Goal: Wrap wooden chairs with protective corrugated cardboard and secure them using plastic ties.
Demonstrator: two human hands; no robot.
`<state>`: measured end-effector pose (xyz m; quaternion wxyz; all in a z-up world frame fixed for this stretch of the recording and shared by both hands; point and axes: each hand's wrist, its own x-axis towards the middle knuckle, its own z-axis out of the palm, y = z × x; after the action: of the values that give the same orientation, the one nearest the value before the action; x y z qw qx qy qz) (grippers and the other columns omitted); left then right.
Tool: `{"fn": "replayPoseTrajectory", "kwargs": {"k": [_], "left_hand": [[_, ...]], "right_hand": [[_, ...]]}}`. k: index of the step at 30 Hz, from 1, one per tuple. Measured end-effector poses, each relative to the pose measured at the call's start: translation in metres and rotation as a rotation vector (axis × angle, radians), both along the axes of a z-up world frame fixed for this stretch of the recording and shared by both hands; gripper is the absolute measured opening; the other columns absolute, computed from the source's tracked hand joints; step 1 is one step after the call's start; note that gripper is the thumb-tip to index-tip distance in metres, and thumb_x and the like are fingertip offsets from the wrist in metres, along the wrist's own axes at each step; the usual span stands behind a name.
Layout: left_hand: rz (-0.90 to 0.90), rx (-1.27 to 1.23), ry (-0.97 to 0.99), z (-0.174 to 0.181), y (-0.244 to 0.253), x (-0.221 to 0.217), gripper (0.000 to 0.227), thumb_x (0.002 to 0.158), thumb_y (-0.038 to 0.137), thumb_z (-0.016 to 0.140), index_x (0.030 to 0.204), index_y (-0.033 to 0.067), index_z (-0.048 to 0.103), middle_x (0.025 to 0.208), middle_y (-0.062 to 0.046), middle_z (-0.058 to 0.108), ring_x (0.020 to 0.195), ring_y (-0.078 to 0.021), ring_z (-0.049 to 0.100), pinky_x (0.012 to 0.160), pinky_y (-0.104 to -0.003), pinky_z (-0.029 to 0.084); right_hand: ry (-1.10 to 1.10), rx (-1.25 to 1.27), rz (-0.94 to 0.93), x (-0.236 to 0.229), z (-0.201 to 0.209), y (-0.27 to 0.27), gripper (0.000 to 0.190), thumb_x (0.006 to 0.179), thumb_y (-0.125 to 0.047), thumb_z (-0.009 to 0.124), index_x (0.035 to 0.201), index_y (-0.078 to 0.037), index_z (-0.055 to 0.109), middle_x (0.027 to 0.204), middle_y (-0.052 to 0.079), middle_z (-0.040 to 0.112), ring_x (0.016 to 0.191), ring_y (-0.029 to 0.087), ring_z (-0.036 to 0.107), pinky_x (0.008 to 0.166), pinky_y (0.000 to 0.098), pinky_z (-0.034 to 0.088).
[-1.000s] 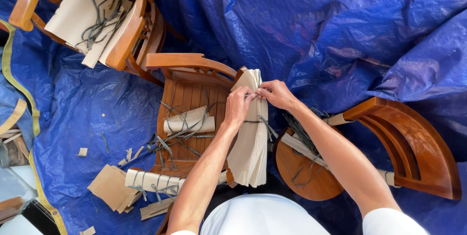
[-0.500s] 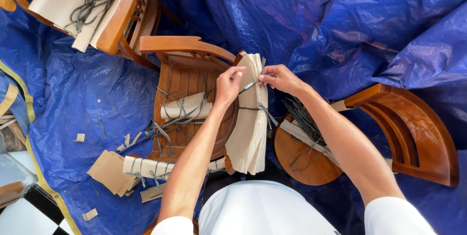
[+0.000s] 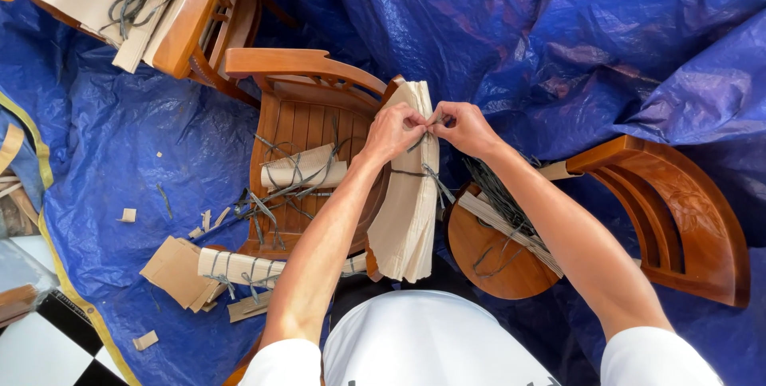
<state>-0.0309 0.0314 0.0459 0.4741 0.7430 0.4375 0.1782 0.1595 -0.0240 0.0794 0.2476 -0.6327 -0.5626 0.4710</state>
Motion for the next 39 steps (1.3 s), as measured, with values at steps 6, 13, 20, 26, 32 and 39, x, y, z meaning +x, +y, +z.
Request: {"fn": "replayPoseTrajectory", "kwargs": {"k": [6,13,20,26,32,39], "left_hand": [[0.085,-0.032,0.013,0.006,-0.004,0.008,0.015,0.078,0.017,0.079,0.085,0.0035,0.077,0.085,-0.01,0.077,0.081,-0.0202,0.074,0.076,-0.036,0.058],[0.082,-0.037,-0.126,-0.001,-0.001,0.0,0.011,0.09,0.01,0.07,0.097,0.0038,0.075,0.087,-0.011,0.076,0.081,-0.0193,0.075,0.076,-0.033,0.061],[-0.041,0.02,-0.103,-0.005,0.008,0.001,0.015,0.088,0.007,0.074,0.102,0.0072,0.08,0.093,-0.008,0.077,0.083,-0.0184,0.074,0.077,-0.033,0.061],[-0.038,-0.018,-0.102,-0.002,0.007,0.005,0.011,0.085,0.008,0.076,0.095,0.003,0.078,0.087,-0.007,0.076,0.078,-0.0153,0.074,0.074,-0.03,0.061],[0.024,-0.012,-0.107,-0.002,-0.002,0.011,0.01,0.081,0.004,0.077,0.082,0.0019,0.067,0.073,-0.007,0.07,0.065,-0.0128,0.066,0.059,-0.03,0.055],[0.123,-0.023,-0.131,-0.003,-0.008,0.01,0.009,0.083,0.0,0.071,0.08,0.0017,0.063,0.077,-0.008,0.067,0.064,-0.0124,0.063,0.056,-0.031,0.052]], "right_hand": [[-0.358,0.387,0.103,-0.018,0.01,-0.01,0.015,0.088,-0.004,0.072,0.098,-0.002,0.062,0.091,0.012,0.063,0.081,0.03,0.065,0.069,0.04,0.053],[-0.455,0.527,-0.027,-0.031,-0.016,-0.028,0.017,0.095,-0.002,0.07,0.103,-0.003,0.054,0.098,0.013,0.058,0.086,0.031,0.066,0.07,0.0403,0.053],[-0.375,0.586,-0.115,-0.035,-0.021,-0.031,0.016,0.097,0.0,0.071,0.102,-0.002,0.056,0.099,0.012,0.062,0.085,0.03,0.067,0.071,0.0386,0.054],[-0.295,0.593,-0.169,-0.035,-0.024,-0.033,0.016,0.095,0.002,0.072,0.101,0.001,0.058,0.098,0.014,0.063,0.086,0.03,0.066,0.073,0.0376,0.053],[-0.215,0.645,-0.185,-0.036,-0.02,-0.045,0.015,0.094,0.006,0.07,0.1,0.001,0.058,0.101,0.015,0.064,0.09,0.03,0.066,0.077,0.0373,0.053],[-0.187,0.365,-0.336,-0.038,-0.02,-0.057,0.007,0.098,0.0,0.069,0.1,0.001,0.062,0.097,0.012,0.068,0.083,0.025,0.065,0.072,0.0349,0.051]]}}
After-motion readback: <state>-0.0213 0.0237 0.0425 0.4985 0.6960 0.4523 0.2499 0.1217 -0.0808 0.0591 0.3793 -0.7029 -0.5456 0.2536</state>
